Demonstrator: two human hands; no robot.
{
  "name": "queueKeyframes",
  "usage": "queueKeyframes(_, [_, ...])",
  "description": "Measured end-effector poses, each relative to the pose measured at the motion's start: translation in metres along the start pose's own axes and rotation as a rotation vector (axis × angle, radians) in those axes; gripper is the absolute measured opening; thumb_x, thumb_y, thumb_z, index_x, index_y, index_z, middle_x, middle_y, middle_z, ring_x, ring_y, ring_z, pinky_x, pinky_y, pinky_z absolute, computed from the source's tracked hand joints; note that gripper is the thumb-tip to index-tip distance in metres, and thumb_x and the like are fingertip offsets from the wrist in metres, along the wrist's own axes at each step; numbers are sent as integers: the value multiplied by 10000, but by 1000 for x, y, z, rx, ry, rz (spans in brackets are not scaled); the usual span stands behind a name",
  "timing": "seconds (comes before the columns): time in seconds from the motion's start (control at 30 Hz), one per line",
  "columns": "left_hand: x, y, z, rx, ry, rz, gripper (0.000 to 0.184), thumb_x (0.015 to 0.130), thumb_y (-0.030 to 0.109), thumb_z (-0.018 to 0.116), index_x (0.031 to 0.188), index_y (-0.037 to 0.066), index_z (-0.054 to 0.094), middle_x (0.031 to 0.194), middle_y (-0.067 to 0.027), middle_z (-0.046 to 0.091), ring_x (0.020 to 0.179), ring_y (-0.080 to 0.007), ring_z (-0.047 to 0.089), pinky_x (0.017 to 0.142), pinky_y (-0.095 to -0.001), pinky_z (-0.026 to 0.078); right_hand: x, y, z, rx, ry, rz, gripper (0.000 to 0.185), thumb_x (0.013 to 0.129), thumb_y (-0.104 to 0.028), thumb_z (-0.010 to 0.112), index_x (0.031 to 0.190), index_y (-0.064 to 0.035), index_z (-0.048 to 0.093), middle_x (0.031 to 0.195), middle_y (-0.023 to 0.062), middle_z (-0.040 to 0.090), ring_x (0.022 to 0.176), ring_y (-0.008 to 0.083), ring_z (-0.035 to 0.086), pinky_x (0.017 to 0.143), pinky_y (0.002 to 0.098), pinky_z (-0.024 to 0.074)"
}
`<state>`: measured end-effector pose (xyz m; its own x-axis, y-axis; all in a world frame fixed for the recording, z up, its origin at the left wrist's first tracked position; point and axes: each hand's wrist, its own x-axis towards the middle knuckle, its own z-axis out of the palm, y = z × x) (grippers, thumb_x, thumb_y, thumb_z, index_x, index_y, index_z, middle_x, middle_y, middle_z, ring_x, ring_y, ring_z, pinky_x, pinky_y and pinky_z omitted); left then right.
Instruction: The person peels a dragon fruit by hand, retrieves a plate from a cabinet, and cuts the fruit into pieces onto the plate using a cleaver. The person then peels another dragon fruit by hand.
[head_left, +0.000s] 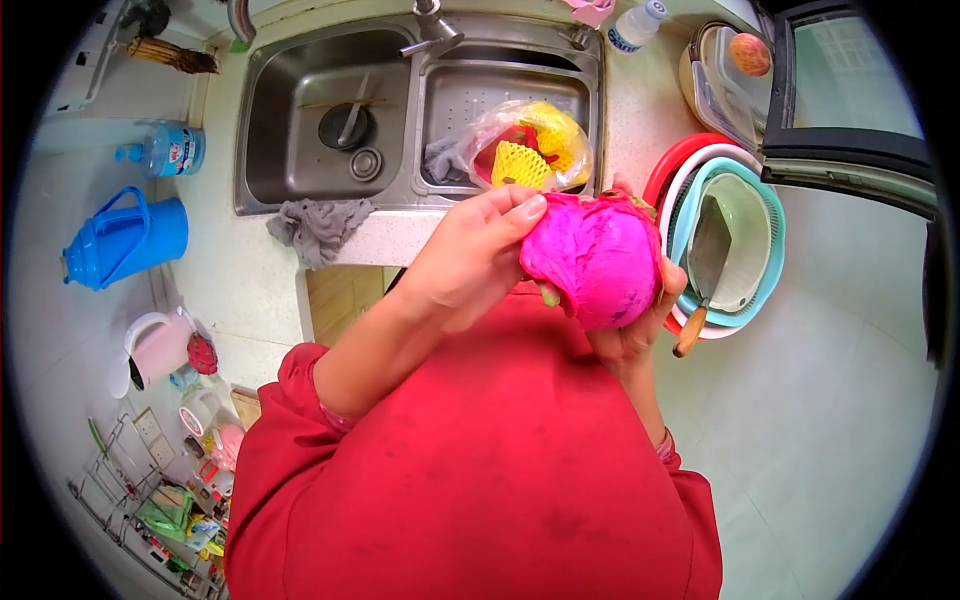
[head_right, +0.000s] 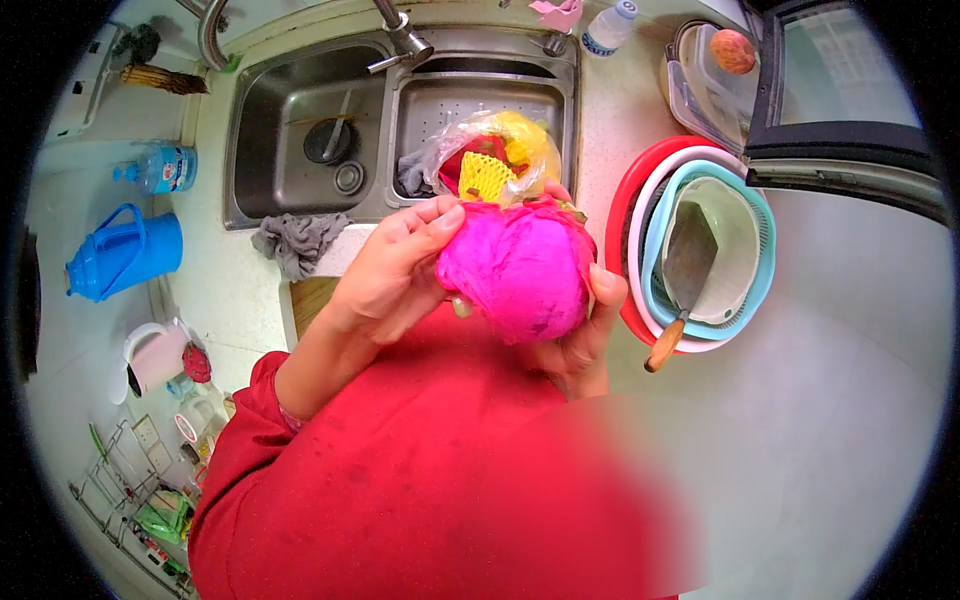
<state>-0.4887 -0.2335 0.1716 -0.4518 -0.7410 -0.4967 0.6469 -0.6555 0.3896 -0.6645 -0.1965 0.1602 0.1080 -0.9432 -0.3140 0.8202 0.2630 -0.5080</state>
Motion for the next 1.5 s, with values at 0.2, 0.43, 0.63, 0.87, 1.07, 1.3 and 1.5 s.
queueKeyframes(0.2, [-9,-7,-7,64,-42,213,195,1061,179,534,1148,7,555,1030,-70,669,906,-145,663,782,-326,567,4,-8,-7,4,-21,-118,866,831,-431,681,1539,-74,332,1378,184,515,1267,384,524,1049,514,499])
queueKeyframes(0.43, [-14,-15,-9,235,71,360,190,1063,169,529,1154,4,547,1039,-78,664,933,-151,649,856,-324,546,7,-12,1,72,72,-126,803,866,-398,687,1526,-82,355,1364,185,507,1248,376,514,1060,511,473])
queueKeyframes(0.63, [-10,-21,-11,83,55,292,201,1071,185,512,1160,7,536,1059,-97,673,941,-166,667,857,-345,555,5,-14,4,211,69,-76,798,867,-400,735,1503,-76,378,1380,178,504,1300,343,463,1157,494,353])
queueKeyframes(0.87, [4,-21,-21,131,10,382,248,1080,240,496,1222,39,530,1149,-114,649,1011,-177,647,899,-343,520,5,-14,1,275,125,5,713,890,-426,684,1460,-82,431,1375,123,549,1299,269,502,1145,475,373])
queueKeyframes(1.07, [2,-14,-17,216,32,155,500,1047,454,508,1396,104,430,1375,-99,544,1149,-202,590,963,-391,490,18,-6,3,121,225,-90,614,943,-472,562,1432,-111,474,1373,71,575,1289,240,536,1124,422,407])
queueKeyframes(1.3, [3,-27,-8,490,65,287,341,1064,272,531,1228,-17,605,1111,-51,689,991,-144,657,878,-323,522,19,-1,20,-192,117,-84,593,995,-327,482,1521,-101,325,1466,107,465,1351,252,488,1137,444,404])
queueKeyframes(1.5, [-4,-8,-17,1356,322,735,211,1017,142,595,934,-46,640,827,-186,633,732,-315,627,660,-421,463,25,1,23,-327,61,18,591,1043,-352,410,1546,-79,262,1510,137,424,1373,264,466,1118,443,420])
